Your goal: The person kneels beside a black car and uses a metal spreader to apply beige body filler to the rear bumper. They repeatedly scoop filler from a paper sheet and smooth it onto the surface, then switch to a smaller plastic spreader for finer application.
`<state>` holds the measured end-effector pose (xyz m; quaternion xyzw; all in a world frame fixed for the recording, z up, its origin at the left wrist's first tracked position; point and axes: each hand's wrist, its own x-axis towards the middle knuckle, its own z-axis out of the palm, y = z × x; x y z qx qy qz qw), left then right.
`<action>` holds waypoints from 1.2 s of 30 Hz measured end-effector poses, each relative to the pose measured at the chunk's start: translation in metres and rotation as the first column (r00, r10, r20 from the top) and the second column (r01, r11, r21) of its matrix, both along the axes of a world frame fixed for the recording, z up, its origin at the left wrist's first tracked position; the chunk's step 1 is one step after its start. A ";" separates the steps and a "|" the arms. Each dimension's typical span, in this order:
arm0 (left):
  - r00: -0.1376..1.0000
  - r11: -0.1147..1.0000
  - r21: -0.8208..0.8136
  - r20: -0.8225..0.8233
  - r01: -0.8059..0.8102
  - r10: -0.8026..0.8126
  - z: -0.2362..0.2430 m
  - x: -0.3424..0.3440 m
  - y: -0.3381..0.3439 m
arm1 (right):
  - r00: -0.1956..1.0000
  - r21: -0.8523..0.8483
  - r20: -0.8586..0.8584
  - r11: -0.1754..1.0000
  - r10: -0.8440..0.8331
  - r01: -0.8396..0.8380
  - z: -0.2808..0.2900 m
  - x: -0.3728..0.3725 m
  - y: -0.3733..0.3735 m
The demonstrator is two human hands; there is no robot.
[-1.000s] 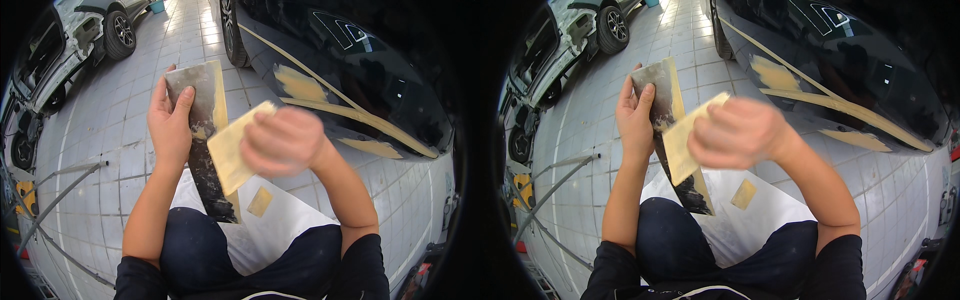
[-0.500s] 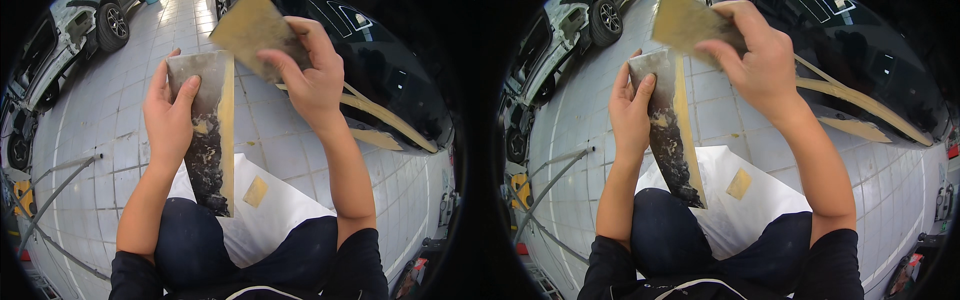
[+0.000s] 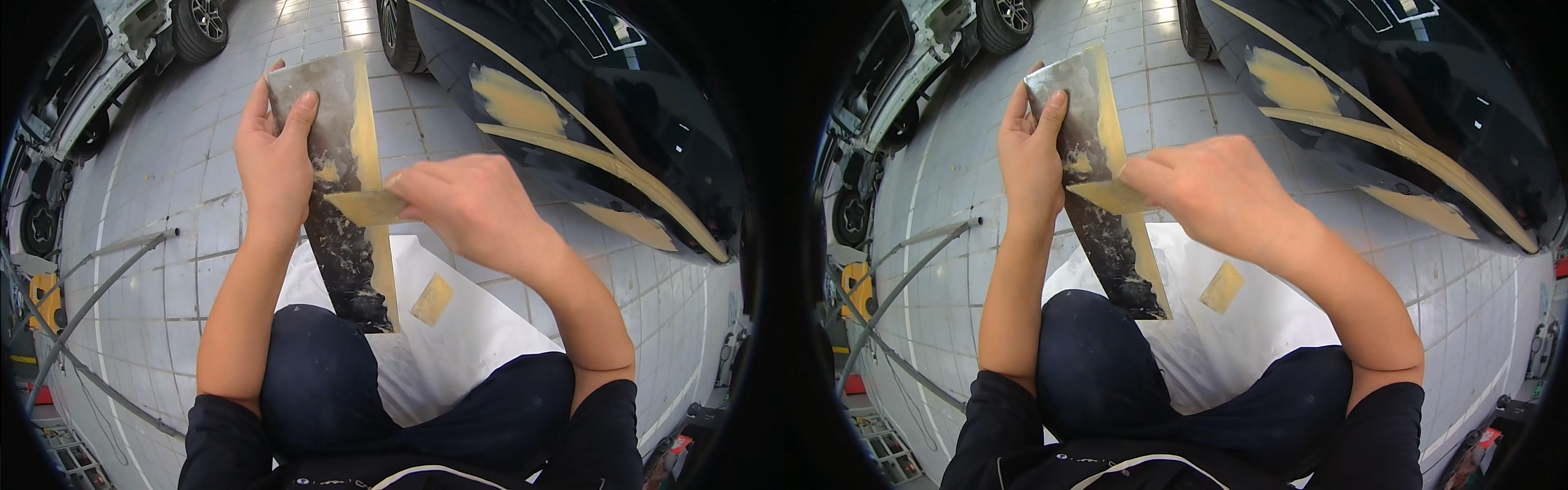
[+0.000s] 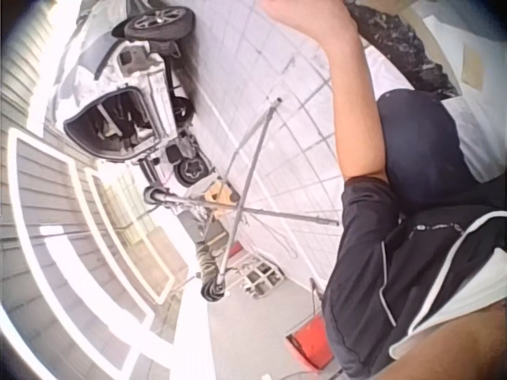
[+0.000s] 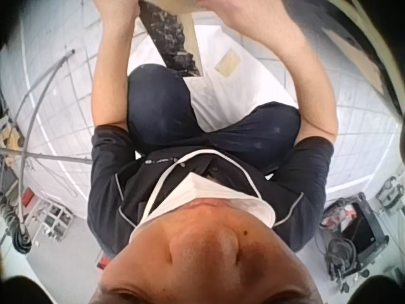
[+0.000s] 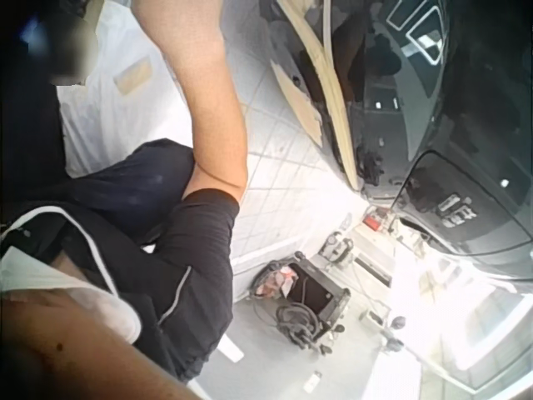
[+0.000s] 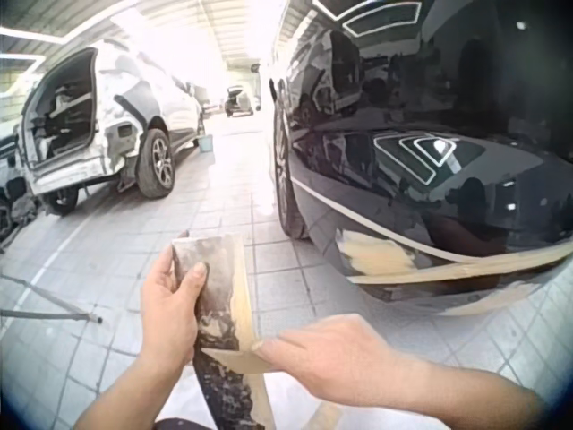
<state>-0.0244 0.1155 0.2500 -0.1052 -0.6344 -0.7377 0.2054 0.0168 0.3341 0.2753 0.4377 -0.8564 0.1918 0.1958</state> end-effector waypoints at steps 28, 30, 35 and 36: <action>0.979 0.994 -0.105 0.200 -0.026 0.047 -0.020 -0.021 -0.020 | 0.993 -0.273 -0.086 0.957 0.080 -0.101 -0.065 -0.012 -0.015; 0.980 0.998 -0.051 0.193 -0.034 0.043 -0.021 -0.022 -0.021 | 0.989 -0.267 -0.144 0.962 0.023 -0.061 -0.073 -0.010 -0.013; 0.986 0.997 -0.073 0.163 -0.013 0.025 -0.019 -0.021 -0.018 | 0.988 -0.111 0.113 0.989 0.106 -0.093 -0.065 0.004 -0.020; 0.985 0.999 0.004 0.167 0.037 -0.038 -0.019 -0.020 -0.017 | 0.992 -0.198 0.033 0.973 0.126 -0.117 -0.056 0.003 -0.023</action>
